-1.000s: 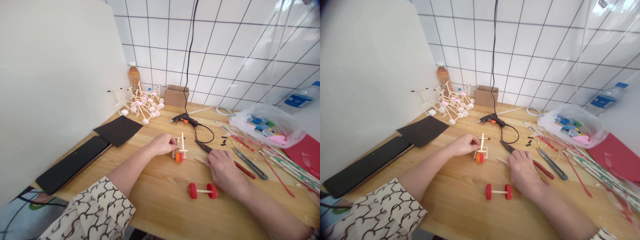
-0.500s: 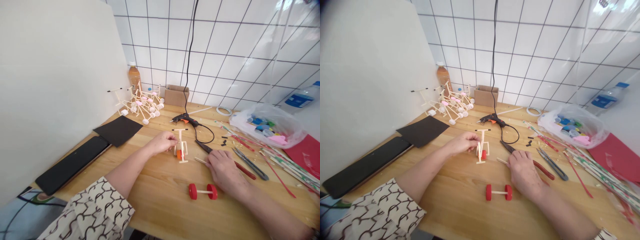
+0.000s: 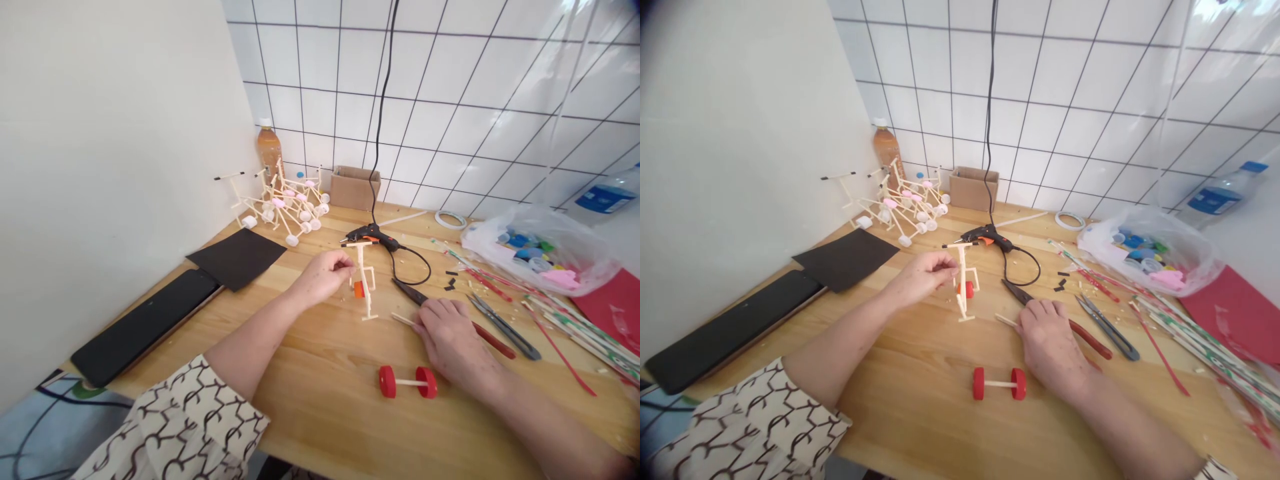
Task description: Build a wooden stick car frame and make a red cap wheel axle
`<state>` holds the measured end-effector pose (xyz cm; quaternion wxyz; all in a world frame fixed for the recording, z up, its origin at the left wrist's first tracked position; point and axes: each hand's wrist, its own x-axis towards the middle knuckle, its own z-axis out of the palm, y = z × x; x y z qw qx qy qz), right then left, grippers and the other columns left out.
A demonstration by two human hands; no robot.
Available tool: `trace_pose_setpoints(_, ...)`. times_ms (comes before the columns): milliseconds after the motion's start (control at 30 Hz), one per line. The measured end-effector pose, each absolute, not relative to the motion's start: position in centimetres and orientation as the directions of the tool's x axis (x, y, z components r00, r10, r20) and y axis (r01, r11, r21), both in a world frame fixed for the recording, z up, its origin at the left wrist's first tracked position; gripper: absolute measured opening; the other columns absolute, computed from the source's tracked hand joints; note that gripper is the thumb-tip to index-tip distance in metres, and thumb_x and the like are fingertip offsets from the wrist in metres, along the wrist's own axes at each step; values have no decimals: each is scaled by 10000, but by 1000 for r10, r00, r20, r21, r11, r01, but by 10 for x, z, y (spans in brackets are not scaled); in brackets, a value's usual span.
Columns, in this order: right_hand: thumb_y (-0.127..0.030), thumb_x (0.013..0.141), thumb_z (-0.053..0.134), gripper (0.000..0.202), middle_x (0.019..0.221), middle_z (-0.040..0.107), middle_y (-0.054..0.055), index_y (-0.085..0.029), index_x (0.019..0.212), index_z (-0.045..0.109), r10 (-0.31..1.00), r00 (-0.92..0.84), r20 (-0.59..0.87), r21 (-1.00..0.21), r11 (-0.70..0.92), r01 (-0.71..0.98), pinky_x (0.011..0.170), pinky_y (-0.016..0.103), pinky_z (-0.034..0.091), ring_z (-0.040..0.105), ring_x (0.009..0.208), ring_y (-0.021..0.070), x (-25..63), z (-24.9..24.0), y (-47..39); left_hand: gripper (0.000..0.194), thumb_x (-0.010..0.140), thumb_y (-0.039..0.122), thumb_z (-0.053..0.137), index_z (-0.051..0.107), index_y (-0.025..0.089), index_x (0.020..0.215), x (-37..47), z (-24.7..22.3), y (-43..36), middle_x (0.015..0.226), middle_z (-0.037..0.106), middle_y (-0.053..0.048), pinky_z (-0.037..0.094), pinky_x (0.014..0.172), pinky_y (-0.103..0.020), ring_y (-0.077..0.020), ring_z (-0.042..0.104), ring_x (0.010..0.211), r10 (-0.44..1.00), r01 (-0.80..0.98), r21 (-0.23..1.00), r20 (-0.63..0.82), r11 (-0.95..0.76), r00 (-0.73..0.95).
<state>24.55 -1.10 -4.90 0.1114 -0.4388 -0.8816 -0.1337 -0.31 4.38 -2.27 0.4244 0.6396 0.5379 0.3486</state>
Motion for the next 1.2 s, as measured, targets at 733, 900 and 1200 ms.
trace_pose_setpoints(733, -170, 884, 453, 211, 723, 582, 58, -162, 701, 558, 750, -586, 306, 69, 597, 799, 707, 335, 329, 521, 700, 189, 246, -46, -11, 74, 777, 168, 539, 569, 159, 710, 1, -30, 43, 649, 577, 19, 377, 574, -229, -108, 500, 590, 982, 466, 866, 130, -179, 135)
trace_pose_setpoints(900, -219, 876, 494, 164, 766, 595, 60, -167, 744, 575, 768, -564, 302, -7, 593, 805, 727, 356, 344, 541, 757, 205, 247, -43, -13, 72, 781, 164, 539, 569, 159, 716, 4, -35, 44, 654, 586, 17, 386, 583, -232, -112, 510, 594, 979, 476, 859, 133, -191, 153)
trace_pose_setpoints(1200, -213, 872, 542, 114, 937, 635, 86, -172, 976, 559, 692, -585, 424, -254, 710, 657, 795, 352, 435, 573, 907, 210, 225, -34, -13, 75, 771, 147, 569, 576, 154, 696, 5, -34, 45, 627, 560, 19, 363, 582, -238, -116, 488, 597, 976, 480, 852, 149, -209, 159)
